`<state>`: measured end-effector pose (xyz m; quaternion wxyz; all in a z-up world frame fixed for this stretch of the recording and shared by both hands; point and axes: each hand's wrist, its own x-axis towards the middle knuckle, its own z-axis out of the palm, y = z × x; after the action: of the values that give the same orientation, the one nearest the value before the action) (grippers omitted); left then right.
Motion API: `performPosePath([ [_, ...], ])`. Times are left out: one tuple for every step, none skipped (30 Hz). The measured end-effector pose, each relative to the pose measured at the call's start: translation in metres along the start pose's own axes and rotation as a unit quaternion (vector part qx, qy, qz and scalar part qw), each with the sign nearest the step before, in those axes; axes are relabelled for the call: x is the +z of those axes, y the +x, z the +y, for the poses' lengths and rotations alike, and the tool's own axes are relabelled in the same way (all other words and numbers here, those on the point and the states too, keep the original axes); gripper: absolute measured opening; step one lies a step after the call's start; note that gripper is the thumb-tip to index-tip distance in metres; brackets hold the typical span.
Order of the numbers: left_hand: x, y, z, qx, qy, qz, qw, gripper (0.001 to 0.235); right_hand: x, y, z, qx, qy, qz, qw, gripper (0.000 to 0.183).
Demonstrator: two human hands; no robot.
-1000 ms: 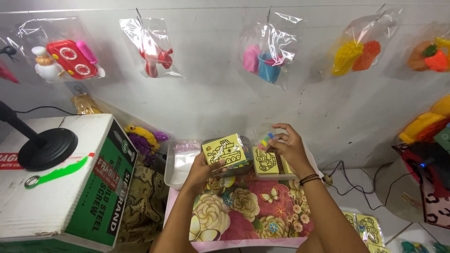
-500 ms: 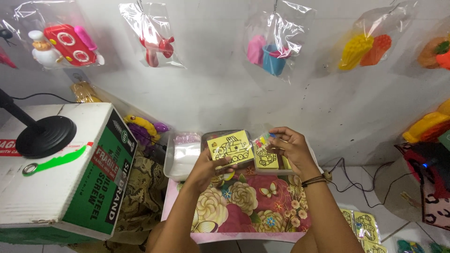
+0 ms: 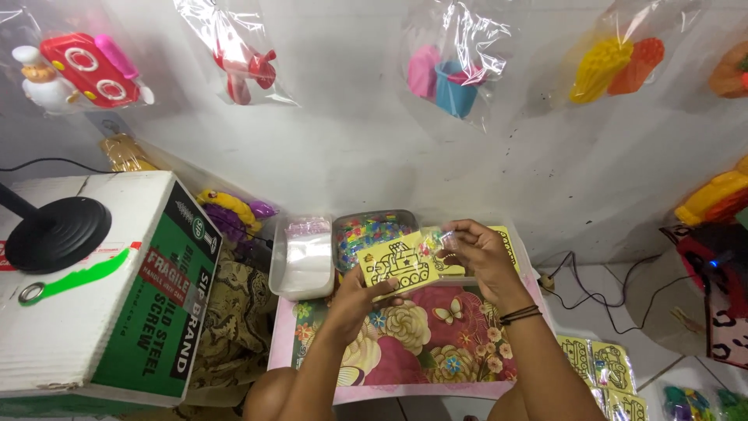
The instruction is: The person places small colorful plastic pieces into a clear plastic bag, then inserts a yellow paper cutout with a tank design into the bag. They seal the bag and place it on the floor among other similar packages.
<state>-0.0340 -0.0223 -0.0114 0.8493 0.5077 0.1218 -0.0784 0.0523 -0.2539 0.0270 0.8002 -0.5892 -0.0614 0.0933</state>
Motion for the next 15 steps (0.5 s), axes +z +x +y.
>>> performPosePath([
  [0.002, -0.002, 0.002, 0.000, 0.000, 0.000, 1.000, 0.039, 0.001, -0.001, 0.003, 0.000, 0.000, 0.000, 1.000, 0.033],
  [0.004, -0.004, 0.004, 0.004, -0.001, -0.005, 1.000, 0.037, 0.002, -0.001, 0.005, 0.005, -0.017, 0.000, 1.000, 0.027],
  [0.005, -0.006, 0.006, 0.007, -0.001, -0.009, 1.000, 0.036, 0.002, -0.001, 0.007, 0.009, -0.034, 0.001, 0.999, 0.022],
  [0.007, -0.011, 0.012, 0.007, 0.000, -0.010, 1.000, 0.036, 0.007, -0.007, 0.000, 0.008, -0.034, 0.002, 0.999, 0.022],
  [0.008, -0.015, 0.018, -0.008, 0.001, -0.003, 1.000, 0.035, 0.012, -0.012, -0.008, -0.002, -0.084, -0.006, 0.996, 0.022],
  [0.010, -0.020, 0.023, -0.021, 0.000, 0.005, 1.000, 0.035, 0.017, -0.017, -0.016, -0.011, -0.135, -0.015, 0.991, 0.022],
  [0.010, -0.022, 0.023, -0.021, 0.000, 0.004, 1.000, 0.035, 0.016, -0.018, -0.015, -0.012, -0.136, -0.015, 0.991, 0.022],
  [0.009, -0.025, 0.023, -0.021, -0.007, 0.001, 1.000, 0.033, 0.014, -0.019, -0.013, -0.017, -0.176, -0.019, 0.984, 0.021],
  [0.009, -0.028, 0.024, -0.020, -0.013, -0.002, 1.000, 0.031, 0.013, -0.019, -0.012, -0.023, -0.216, -0.023, 0.976, 0.020],
  [0.009, -0.030, 0.024, -0.019, -0.013, -0.003, 1.000, 0.031, 0.011, -0.019, -0.007, -0.024, -0.217, -0.023, 0.976, 0.020],
  [0.009, -0.032, 0.024, -0.012, -0.016, -0.013, 1.000, 0.031, 0.008, -0.018, -0.002, -0.024, -0.209, -0.031, 0.977, 0.021],
  [0.010, -0.034, 0.025, -0.006, -0.019, -0.024, 1.000, 0.030, 0.004, -0.017, 0.003, -0.024, -0.201, -0.039, 0.979, 0.023],
  [0.010, -0.034, 0.026, -0.005, -0.019, -0.025, 0.999, 0.030, 0.006, -0.018, 0.002, -0.025, -0.201, -0.039, 0.979, 0.023],
  [0.010, -0.034, 0.026, -0.009, -0.012, -0.022, 1.000, 0.031, 0.008, -0.019, 0.002, -0.022, -0.176, -0.029, 0.984, 0.021],
  [0.009, -0.034, 0.027, -0.012, -0.004, -0.019, 1.000, 0.033, 0.011, -0.020, 0.002, -0.019, -0.150, -0.020, 0.988, 0.022],
])
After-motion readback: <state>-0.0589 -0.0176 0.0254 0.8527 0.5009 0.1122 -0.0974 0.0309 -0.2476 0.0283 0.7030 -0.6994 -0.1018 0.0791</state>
